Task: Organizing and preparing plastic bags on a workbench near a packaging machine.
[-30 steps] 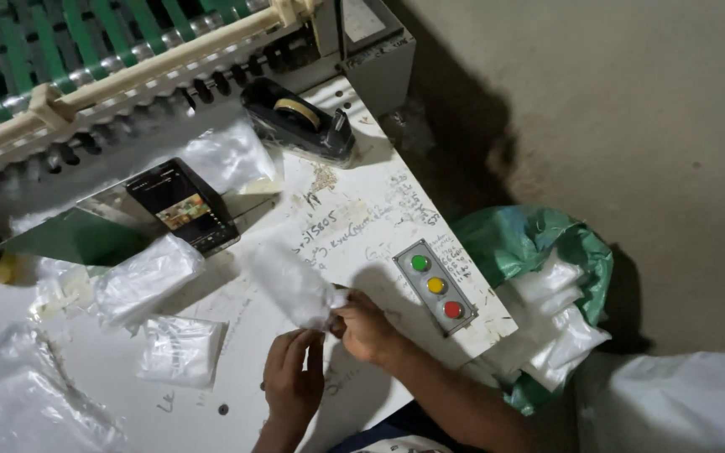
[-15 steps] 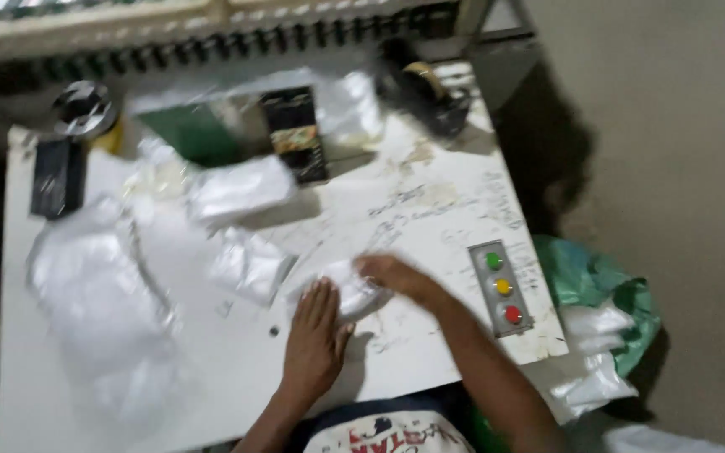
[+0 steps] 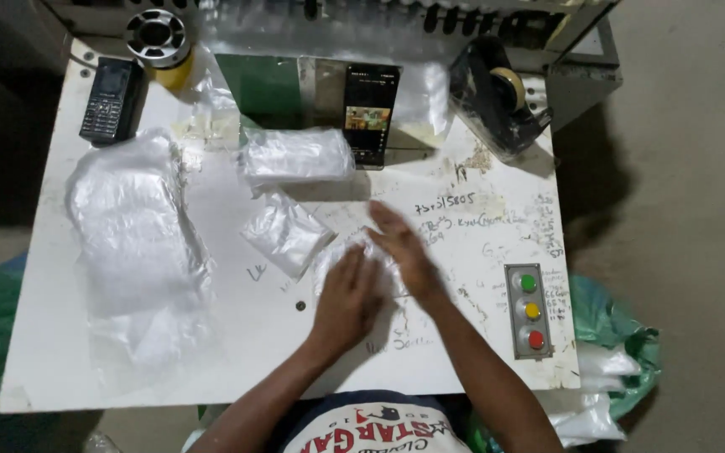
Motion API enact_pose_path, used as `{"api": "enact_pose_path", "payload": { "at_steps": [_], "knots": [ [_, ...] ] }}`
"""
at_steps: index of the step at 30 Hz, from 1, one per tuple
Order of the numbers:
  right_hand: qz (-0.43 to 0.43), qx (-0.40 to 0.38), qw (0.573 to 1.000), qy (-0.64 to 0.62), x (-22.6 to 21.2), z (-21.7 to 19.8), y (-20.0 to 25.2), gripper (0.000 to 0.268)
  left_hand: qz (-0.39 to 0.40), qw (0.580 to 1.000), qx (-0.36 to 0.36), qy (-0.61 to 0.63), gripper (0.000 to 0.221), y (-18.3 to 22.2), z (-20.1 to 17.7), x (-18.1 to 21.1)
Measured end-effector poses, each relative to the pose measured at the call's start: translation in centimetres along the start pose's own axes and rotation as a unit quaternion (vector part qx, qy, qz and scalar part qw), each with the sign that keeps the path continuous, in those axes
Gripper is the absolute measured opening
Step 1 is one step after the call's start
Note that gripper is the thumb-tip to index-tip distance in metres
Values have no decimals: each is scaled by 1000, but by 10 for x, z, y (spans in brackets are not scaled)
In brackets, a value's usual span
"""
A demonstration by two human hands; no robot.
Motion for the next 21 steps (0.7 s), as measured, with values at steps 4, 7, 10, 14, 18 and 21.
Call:
{"api": "enact_pose_path", "payload": {
  "at_steps": [4, 7, 10, 14, 18, 21],
  "knots": [
    [65, 260, 963, 9, -21, -55, 40, 54, 77, 996, -38, 10, 13, 2, 34, 2],
    [62, 184, 971, 140, -37, -50, 65, 74, 2, 979, -25, 202, 5, -24, -13, 28],
    [152, 85, 973, 152, -34, -23, 88, 56, -159, 850, -29, 501, 10, -22, -39, 33],
    [285, 97, 953, 30, -2, -7, 116, 40, -399, 756, -37, 518, 26, 17, -46, 10],
    [153, 230, 935, 222, -33, 5, 104, 36, -311, 919, 34, 239, 32, 32, -58, 4],
    [83, 145, 915, 367, -23, 2, 85, 41, -165, 978, 1, 130, 33, 20, -50, -6]
  ]
}}
Point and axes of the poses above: each hand's wrist, its own y-axis away from the middle knuckle, its own z-axis out of the palm, x = y × z, the point moved 2 cm from there along -y, towards the middle knuckle, and after that the axes turned 2 degrees about -x, right-handed, at the moved point
